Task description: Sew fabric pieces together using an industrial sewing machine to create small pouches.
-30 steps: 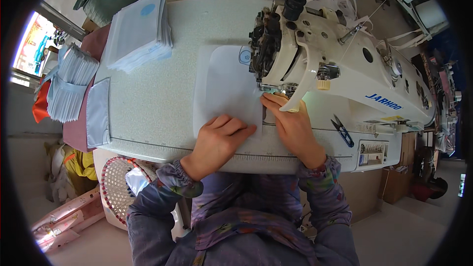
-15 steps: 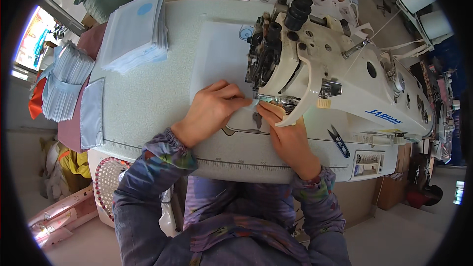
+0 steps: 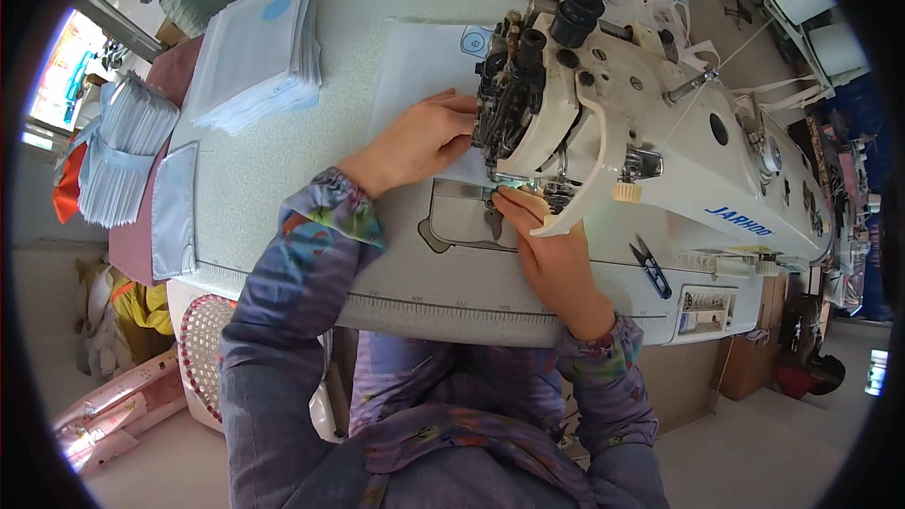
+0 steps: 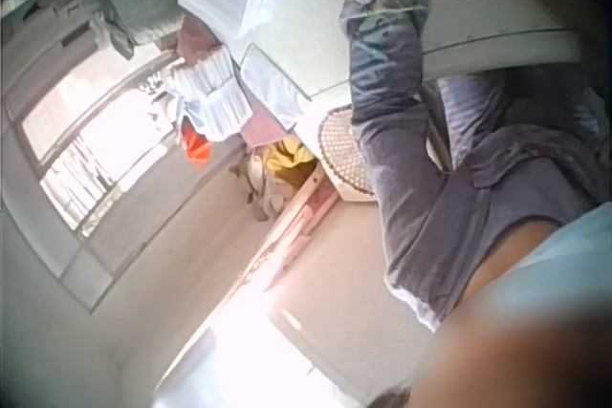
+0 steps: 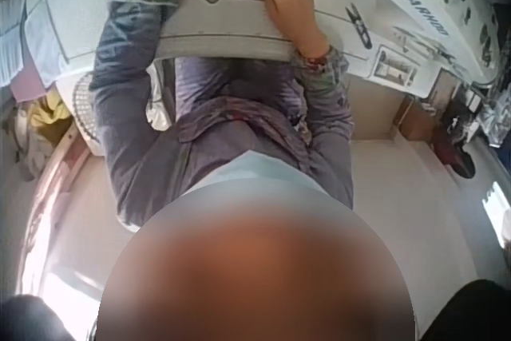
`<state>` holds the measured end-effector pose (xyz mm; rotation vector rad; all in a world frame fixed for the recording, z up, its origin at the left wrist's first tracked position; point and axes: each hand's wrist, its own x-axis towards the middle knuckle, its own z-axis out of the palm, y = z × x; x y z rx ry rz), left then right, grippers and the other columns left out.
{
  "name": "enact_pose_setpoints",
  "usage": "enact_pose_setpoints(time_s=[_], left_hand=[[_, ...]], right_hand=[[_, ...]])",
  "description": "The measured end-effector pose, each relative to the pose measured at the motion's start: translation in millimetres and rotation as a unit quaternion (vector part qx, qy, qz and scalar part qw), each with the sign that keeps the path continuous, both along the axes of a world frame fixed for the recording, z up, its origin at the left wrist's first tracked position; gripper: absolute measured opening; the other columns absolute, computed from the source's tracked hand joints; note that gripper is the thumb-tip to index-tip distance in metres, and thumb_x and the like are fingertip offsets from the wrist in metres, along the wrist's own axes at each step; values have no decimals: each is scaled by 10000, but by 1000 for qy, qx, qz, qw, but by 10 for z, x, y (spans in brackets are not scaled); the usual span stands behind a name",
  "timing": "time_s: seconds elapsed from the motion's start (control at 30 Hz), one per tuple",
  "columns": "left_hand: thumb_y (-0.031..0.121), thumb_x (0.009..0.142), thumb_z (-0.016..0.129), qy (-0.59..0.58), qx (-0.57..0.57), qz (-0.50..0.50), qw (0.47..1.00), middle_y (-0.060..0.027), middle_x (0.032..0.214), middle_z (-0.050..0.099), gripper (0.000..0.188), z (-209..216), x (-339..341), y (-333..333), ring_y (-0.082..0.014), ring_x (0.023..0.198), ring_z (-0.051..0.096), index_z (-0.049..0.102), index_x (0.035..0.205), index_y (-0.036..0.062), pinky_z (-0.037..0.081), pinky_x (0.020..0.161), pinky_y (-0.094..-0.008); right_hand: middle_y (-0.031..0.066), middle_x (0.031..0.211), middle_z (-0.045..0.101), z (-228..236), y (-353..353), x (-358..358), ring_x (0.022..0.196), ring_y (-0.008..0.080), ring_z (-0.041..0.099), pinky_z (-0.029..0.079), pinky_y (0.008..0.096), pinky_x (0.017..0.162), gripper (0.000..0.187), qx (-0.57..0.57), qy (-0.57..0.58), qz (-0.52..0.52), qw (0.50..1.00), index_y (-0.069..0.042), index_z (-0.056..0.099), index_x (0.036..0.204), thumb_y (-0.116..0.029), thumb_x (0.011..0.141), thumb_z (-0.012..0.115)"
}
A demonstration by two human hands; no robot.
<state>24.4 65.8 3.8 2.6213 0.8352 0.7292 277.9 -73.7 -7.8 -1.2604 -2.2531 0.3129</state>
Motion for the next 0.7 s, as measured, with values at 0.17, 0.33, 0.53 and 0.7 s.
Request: enact_pose_setpoints(time_s=[0.17, 0.33, 0.53, 0.7], left_hand=[[223, 930, 780, 85, 106, 77, 988, -138, 1348, 724, 340, -17, 10, -597, -329, 1159, 726, 757, 1255, 126, 597, 1001, -455], [360, 883, 833, 209, 53, 226, 950, -186, 1422, 649, 574, 157, 198, -1484, -306, 1222, 686, 717, 1433, 241, 584, 1019, -449], [148, 900, 792, 52, 15, 46, 997, -45, 1428, 669, 462, -11, -136, -1235, -272, 1412, 612, 768, 1349, 253, 454, 1247, -525], [56, 889, 744, 38, -4, 6, 999, -22, 1386, 703, 419, 26, -169, -1142, -276, 1418, 618, 800, 1270, 221, 407, 1284, -570]], right_hand=[[149, 1410, 711, -21, -53, 93, 1224, 417, 671, 524, 486, 1027, 502, 2, 54, -15, 998, -57, 710, 1404, 92, 934, 621], [166, 1399, 718, 11, -79, -49, 1196, 402, 678, 520, 477, 1029, 486, 7, 54, -33, 998, -54, 736, 1378, 87, 920, 654], [114, 1388, 743, 23, -247, -17, 1271, 347, 679, 521, 473, 1052, 433, 15, 48, -5, 999, -45, 788, 1299, 80, 903, 667], [103, 1390, 751, 64, -240, -19, 1282, 319, 691, 516, 473, 1062, 459, 24, 11, 4, 1000, -45, 789, 1307, 77, 879, 675]])
